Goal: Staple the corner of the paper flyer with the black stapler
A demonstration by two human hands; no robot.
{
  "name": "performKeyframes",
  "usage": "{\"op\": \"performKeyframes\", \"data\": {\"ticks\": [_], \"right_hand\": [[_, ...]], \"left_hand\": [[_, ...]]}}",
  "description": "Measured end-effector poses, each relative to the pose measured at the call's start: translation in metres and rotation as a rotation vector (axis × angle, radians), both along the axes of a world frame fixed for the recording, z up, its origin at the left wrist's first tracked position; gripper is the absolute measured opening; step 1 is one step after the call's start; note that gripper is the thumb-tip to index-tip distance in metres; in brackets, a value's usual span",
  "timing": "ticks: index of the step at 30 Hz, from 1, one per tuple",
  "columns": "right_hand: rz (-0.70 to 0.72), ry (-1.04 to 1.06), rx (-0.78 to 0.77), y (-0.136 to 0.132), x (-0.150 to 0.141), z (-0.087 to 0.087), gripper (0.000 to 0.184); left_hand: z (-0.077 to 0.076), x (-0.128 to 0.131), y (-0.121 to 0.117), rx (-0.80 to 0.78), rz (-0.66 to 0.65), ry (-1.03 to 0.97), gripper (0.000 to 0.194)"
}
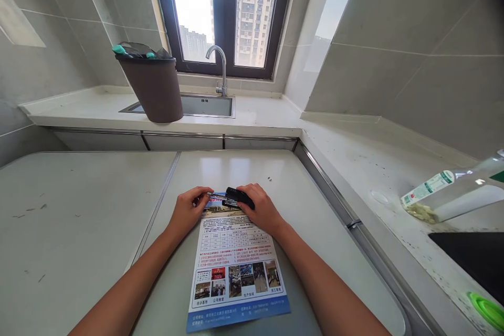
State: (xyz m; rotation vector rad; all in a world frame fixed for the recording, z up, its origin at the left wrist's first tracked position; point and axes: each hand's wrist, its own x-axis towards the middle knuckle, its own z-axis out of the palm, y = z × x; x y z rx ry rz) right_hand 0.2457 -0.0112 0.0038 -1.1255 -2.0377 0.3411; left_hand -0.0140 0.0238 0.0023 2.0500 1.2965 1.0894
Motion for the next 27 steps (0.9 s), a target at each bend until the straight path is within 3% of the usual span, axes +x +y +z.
{"op": "performKeyframes", "data": {"ticks": [8,15,21,27], "right_hand": [[0.022,0.031,-0.01,0.0,0.001,0.0,0.038],[0.026,0.035,-0.014,0.0,0.0,-0.002,0.037],[0.034,0.045,-0.002,0.0,0.001,-0.003,0.037],[0.065,0.031,0.057,0.0,0.001,-0.005,0.033]], "left_hand": [[0.005,-0.001,-0.002,-0.115,-0.002,-0.134,0.029],[0.002,-0.001,0.0,-0.097,-0.009,-0.156,0.031],[-0.002,-0.003,0.003,-0.012,-0.038,-0.048,0.023],[-0.005,-0.002,0.006,0.131,-0.158,0.123,0.015]]}}
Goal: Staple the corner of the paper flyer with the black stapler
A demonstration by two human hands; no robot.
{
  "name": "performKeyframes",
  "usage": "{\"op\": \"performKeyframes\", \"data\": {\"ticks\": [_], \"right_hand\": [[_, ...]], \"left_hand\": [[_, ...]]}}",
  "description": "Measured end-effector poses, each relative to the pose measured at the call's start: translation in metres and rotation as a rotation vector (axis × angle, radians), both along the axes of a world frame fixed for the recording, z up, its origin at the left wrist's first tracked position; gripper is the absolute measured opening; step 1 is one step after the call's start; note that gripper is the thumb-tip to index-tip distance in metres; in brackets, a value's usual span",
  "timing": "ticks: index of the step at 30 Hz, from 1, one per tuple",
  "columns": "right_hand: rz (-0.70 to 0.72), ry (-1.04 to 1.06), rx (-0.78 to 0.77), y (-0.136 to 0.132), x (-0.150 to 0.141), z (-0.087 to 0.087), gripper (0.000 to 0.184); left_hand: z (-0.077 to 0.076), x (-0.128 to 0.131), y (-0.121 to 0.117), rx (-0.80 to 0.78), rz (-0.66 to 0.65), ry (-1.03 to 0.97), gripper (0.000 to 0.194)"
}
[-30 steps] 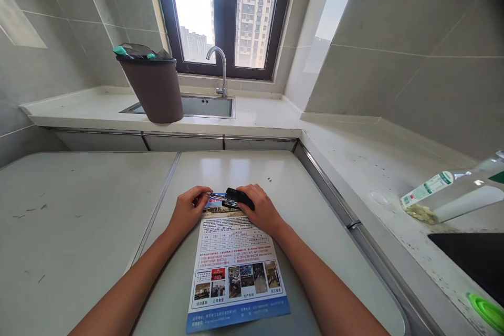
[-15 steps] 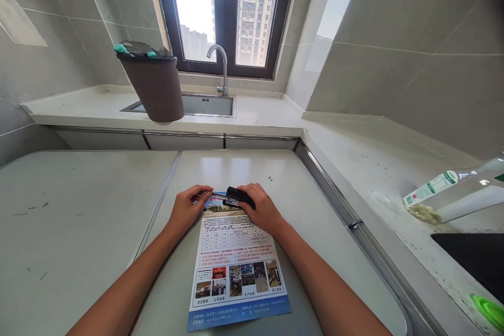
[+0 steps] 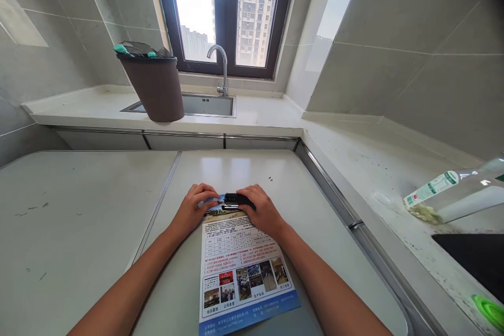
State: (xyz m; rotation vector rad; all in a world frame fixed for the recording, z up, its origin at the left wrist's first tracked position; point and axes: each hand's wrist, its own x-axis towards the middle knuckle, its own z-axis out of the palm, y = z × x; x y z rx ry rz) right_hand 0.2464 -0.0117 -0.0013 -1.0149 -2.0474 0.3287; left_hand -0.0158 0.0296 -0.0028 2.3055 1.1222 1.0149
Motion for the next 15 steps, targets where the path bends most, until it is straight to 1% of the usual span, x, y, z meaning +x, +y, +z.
{"op": "performKeyframes", "data": {"ticks": [6,10,15], "right_hand": [[0.005,0.017,0.03,-0.0017,-0.002,0.0002,0.032],[0.005,0.027,0.03,-0.002,-0.0017,0.0012,0.031],[0.0,0.034,0.046,-0.0031,-0.0019,0.0018,0.031]], "left_hand": [[-0.005,0.0002,0.0019,0.003,-0.026,0.019,0.013],[-0.0024,0.0006,0.0011,-0.034,-0.035,0.01,0.012],[-0.0002,0.0014,0.0002,-0.049,-0.009,0.022,0.014]]}}
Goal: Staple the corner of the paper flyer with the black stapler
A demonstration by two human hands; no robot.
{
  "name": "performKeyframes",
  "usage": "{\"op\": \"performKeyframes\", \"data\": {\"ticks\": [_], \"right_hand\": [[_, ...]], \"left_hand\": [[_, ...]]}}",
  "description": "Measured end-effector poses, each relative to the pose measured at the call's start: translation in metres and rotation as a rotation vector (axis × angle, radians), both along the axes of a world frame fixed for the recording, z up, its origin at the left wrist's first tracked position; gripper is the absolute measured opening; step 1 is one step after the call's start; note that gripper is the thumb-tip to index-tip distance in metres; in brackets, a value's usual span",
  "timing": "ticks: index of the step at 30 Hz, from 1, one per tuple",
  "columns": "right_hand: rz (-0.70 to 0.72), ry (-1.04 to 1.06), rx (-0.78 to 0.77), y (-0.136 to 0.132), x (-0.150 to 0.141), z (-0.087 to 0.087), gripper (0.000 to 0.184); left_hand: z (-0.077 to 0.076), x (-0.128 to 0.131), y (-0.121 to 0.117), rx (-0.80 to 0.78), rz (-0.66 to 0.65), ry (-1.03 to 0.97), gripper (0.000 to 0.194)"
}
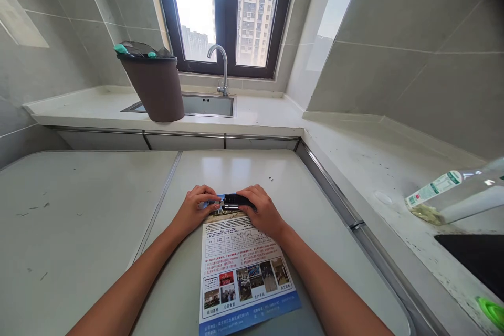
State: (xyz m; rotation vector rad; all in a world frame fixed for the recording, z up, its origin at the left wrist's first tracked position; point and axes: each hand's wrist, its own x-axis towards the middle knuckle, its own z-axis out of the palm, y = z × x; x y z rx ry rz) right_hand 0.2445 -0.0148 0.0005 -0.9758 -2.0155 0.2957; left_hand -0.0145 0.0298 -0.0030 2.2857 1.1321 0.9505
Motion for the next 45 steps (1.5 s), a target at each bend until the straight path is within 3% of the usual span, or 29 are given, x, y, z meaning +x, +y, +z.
{"op": "performKeyframes", "data": {"ticks": [12,22,30,37,40,45], "right_hand": [[0.011,0.05,-0.025,0.001,0.005,0.002,0.031],[-0.026,0.199,-0.028,0.007,0.02,0.004,0.028],[0.156,0.213,-0.03,-0.004,-0.01,0.006,0.03],[0.135,0.186,-0.005,-0.011,-0.021,0.008,0.037],[0.031,0.254,-0.03,-0.009,-0.015,0.012,0.035],[-0.36,0.35,0.019,0.004,0.017,0.011,0.033]], "left_hand": [[0.001,-0.002,-0.002,-0.056,-0.047,-0.019,0.025],[0.008,-0.005,-0.009,-0.102,-0.031,-0.132,0.022],[0.004,0.0,-0.012,-0.159,-0.122,-0.154,0.044],[0.005,-0.002,-0.012,-0.173,-0.139,-0.144,0.036],[0.002,0.001,-0.01,-0.106,-0.089,-0.071,0.031],[-0.016,0.007,-0.006,0.062,0.178,0.241,0.043]]}}
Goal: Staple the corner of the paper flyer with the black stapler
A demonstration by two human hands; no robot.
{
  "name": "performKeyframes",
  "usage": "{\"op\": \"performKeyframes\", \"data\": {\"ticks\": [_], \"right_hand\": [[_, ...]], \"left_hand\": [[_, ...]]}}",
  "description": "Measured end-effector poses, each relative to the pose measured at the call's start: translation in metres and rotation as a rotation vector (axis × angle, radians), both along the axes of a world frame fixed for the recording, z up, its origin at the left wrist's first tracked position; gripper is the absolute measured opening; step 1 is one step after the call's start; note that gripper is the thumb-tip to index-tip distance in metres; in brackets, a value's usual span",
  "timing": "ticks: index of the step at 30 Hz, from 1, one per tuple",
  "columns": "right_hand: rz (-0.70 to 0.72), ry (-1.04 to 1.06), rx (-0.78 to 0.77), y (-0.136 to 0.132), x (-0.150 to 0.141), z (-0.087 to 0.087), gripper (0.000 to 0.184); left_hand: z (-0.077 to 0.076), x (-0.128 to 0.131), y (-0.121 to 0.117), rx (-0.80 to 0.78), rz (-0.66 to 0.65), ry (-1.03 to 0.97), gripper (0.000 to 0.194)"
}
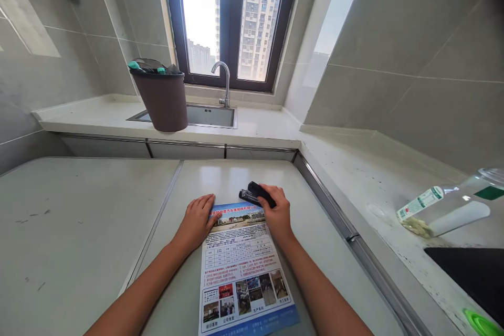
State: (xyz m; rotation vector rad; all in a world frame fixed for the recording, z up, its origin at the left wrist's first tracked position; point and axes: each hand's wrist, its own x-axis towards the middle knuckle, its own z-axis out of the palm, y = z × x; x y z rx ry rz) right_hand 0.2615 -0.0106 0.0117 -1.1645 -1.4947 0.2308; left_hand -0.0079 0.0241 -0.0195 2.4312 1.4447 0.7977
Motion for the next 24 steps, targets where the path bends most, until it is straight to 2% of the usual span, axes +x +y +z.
{"op": "performKeyframes", "data": {"ticks": [2,4,7,9,13,17,20,24], "right_hand": [[-0.095,-0.058,-0.008,0.007,0.016,-0.005,0.032],[-0.17,-0.118,-0.038,0.012,0.029,-0.01,0.031],[-0.266,-0.17,-0.1,0.017,0.039,-0.016,0.033],[-0.281,-0.192,-0.131,0.019,0.04,-0.019,0.033],[-0.237,-0.248,-0.202,0.021,0.038,-0.023,0.035],[-0.206,-0.319,-0.262,0.02,0.037,-0.021,0.041],[-0.122,-0.361,-0.281,0.015,0.038,-0.013,0.039],[-0.016,-0.444,-0.327,0.005,0.04,0.003,0.023]], "left_hand": [[-0.005,0.001,0.001,0.007,0.039,0.067,0.041],[-0.006,0.0,0.0,-0.002,0.024,0.079,0.029],[-0.001,-0.001,-0.001,-0.017,0.001,0.026,0.013],[0.004,-0.002,-0.002,-0.048,-0.005,-0.045,0.01],[0.012,-0.006,-0.003,-0.203,-0.007,-0.294,0.015],[0.017,-0.013,0.0,-0.232,0.093,-0.471,0.016],[0.017,-0.016,0.003,-0.247,0.151,-0.54,0.017],[0.015,-0.017,0.006,-0.253,0.223,-0.582,0.02]]}}
